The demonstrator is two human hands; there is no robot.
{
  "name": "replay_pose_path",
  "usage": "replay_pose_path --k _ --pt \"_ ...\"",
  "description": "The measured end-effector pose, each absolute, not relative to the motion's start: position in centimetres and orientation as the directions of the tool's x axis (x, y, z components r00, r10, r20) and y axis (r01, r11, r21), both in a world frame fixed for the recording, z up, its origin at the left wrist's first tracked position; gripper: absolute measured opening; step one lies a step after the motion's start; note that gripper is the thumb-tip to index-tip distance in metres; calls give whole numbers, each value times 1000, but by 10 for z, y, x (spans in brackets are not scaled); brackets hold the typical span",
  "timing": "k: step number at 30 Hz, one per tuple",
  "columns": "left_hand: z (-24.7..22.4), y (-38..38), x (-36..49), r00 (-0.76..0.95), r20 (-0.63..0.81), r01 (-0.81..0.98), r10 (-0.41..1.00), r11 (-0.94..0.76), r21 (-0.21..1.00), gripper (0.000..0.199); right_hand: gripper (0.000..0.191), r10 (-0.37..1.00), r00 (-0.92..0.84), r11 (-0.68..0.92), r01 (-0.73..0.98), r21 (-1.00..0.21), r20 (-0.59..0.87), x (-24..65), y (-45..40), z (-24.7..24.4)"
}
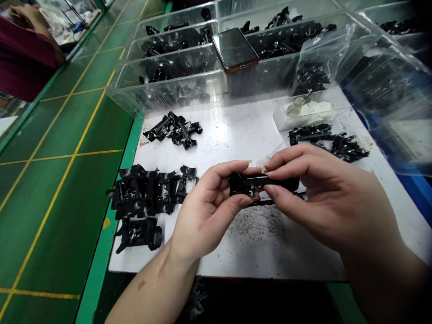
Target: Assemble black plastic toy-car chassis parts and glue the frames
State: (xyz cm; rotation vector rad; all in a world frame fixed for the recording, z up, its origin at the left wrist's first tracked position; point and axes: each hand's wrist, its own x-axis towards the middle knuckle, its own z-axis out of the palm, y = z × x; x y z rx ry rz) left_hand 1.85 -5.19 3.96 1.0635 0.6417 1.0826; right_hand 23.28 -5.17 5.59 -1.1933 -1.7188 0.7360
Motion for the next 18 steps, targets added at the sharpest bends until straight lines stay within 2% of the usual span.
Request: replay_pose_path --k 10,18 --pt "39 -51 18 374 51 -397 926 110 911 42 16 924 -114 379 385 -841 364 230 -53 58" --pt "43 -53 19 345 25 -341 938 101 934 41 24 943 -99 331 351 -876 316 228 -57 57"
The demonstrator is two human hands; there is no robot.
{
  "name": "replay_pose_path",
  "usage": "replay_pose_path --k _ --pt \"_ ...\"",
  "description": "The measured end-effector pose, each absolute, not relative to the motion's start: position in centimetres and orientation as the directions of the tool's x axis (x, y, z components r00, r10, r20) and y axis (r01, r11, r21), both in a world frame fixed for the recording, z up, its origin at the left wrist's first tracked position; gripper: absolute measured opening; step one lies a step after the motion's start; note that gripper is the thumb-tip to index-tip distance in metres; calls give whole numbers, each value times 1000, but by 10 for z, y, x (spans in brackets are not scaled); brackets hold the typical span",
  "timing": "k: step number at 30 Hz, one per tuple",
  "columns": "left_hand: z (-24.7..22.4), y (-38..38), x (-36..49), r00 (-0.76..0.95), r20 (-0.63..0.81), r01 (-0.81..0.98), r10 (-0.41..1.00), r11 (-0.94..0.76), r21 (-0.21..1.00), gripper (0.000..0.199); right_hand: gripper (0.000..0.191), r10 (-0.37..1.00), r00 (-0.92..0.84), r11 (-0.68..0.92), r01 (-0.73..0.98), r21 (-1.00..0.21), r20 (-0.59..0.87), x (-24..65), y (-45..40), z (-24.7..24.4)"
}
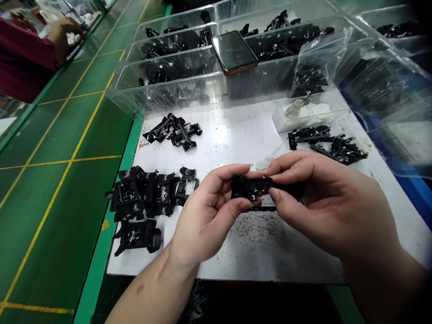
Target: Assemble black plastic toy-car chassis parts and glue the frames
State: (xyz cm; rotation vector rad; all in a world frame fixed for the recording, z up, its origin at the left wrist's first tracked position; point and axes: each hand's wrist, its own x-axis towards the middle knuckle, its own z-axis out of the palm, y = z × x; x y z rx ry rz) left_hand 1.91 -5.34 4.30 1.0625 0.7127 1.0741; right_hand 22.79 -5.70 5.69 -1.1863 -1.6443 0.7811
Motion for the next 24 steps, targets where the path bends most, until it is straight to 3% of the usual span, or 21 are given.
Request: replay_pose_path --k 6,24 --pt "43 -55 17 373 49 -421 926 122 899 35 31 901 -198 433 381 -817 385 231 -58 57" --pt "45 -55 18 366 83 -470 927 107 876 32 29 843 -217 528 512 -677 493 228 -62 56"
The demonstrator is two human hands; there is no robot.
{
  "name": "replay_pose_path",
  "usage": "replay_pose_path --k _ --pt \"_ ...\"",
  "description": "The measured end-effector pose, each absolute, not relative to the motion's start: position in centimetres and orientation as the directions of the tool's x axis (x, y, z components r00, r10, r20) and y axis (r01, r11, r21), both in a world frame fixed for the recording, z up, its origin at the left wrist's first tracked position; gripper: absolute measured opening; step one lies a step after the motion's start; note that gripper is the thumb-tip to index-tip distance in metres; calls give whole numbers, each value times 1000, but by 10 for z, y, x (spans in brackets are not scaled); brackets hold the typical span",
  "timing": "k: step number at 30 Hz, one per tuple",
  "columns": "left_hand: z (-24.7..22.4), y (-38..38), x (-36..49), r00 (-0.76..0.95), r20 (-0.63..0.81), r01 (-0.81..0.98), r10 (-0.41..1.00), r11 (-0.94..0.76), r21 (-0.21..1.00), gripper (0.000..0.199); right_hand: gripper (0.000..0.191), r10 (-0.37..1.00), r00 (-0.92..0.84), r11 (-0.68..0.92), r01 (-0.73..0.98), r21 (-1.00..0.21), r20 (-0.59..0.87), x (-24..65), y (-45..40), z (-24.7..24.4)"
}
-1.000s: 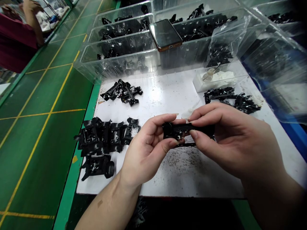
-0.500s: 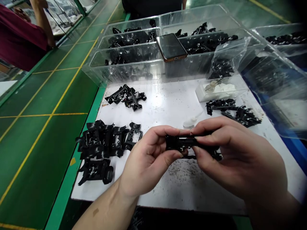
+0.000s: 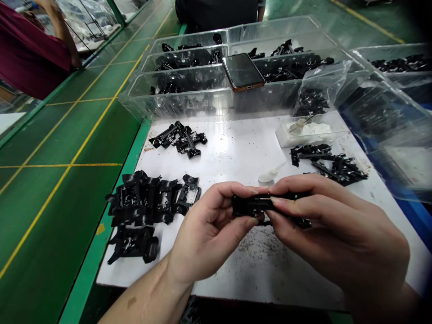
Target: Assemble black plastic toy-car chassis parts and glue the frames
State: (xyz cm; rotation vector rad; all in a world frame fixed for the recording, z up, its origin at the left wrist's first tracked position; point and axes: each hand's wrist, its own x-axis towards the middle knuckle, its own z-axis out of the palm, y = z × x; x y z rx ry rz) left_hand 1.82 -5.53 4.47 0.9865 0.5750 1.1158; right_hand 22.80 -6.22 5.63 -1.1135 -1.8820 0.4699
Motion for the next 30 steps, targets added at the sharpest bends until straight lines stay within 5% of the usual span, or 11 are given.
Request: replay_pose_path --k 8,11,14,21,30 --pt "45 -53 26 204 -49 -484 978 144 863 12 38 851 -181 515 471 -716 493 219 -62 54" --pt "48 -52 29 168 -26 -465 985 103 879 12 53 943 -88 332 293 -897 320 218 -61 52" --pt "50 -54 29 156 27 -429 987 43 902 11 40 988 -79 139 112 -984 130 220 -59 52" --pt "46 -58 25 137 119 -331 983 -68 941 15 30 989 -126 -90 -116 -989 -76 222 -52 53" --pt "46 -55 27 162 93 -340 982 -33 940 15 30 986 -143 -123 -246 -961 -89 223 -53 45"
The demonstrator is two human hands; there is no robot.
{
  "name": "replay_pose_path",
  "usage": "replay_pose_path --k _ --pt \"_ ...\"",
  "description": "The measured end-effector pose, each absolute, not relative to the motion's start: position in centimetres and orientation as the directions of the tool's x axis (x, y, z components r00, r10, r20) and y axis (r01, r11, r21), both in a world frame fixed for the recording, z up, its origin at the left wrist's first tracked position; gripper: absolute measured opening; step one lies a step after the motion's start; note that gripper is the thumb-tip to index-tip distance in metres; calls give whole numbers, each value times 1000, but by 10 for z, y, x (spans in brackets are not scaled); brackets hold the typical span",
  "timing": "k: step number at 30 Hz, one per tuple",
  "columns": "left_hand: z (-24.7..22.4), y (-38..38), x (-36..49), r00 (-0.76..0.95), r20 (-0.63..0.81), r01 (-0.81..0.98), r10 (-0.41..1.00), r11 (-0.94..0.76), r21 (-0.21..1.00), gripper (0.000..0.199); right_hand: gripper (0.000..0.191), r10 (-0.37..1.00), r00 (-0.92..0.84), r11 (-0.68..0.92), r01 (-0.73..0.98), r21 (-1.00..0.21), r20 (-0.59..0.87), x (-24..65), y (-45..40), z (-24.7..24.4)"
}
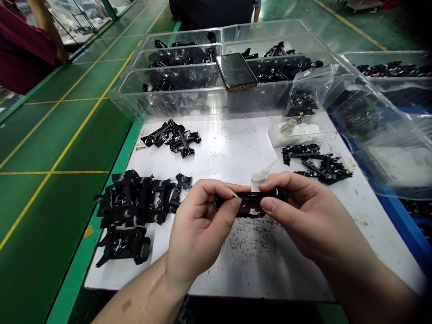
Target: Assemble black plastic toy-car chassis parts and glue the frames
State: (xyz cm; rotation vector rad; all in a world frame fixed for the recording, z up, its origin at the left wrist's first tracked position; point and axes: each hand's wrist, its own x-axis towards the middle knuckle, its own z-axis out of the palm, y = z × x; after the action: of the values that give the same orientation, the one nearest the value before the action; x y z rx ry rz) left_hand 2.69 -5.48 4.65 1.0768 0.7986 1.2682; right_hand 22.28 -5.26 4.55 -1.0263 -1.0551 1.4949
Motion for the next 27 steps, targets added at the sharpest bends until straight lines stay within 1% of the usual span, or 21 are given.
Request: replay_pose_path --k 2,5,10,13,15,18,21,24,27 --pt "46 -54 27 163 80 -357 983 -17 934 15 33 984 -153 -127 -243 -962 -91 223 -53 45" --pt "46 -53 28 173 66 -382 983 5 924 14 32 984 -147 -131 -241 -962 -97 222 -53 46" --pt "46 -52 29 188 21 -404 982 58 913 15 30 994 -78 -86 -127 -988 -76 221 -54 51" --pt "46 -53 30 189 15 -414 982 66 908 15 26 995 -74 -69 -91 -993 -62 221 -54 52" --pt "45 -52 29 200 12 -434 980 78 897 14 22 994 -84 -77 -104 -992 -68 222 -54 51" --pt "43 -49 27 267 -13 -515 964 154 843 12 18 988 -91 -142 -188 -972 -126 224 -53 49" --pt "43 -45 22 358 -35 -561 933 244 791 24 25 975 -78 -224 -267 -937 -210 226 -49 48" --pt "45 -44 18 381 -35 -577 924 267 772 30 30 972 -43 -233 -324 -917 -232 229 -46 48" --pt "45 -45 17 370 -32 -564 928 252 786 34 32 974 -29 -225 -282 -933 -226 228 -47 49"
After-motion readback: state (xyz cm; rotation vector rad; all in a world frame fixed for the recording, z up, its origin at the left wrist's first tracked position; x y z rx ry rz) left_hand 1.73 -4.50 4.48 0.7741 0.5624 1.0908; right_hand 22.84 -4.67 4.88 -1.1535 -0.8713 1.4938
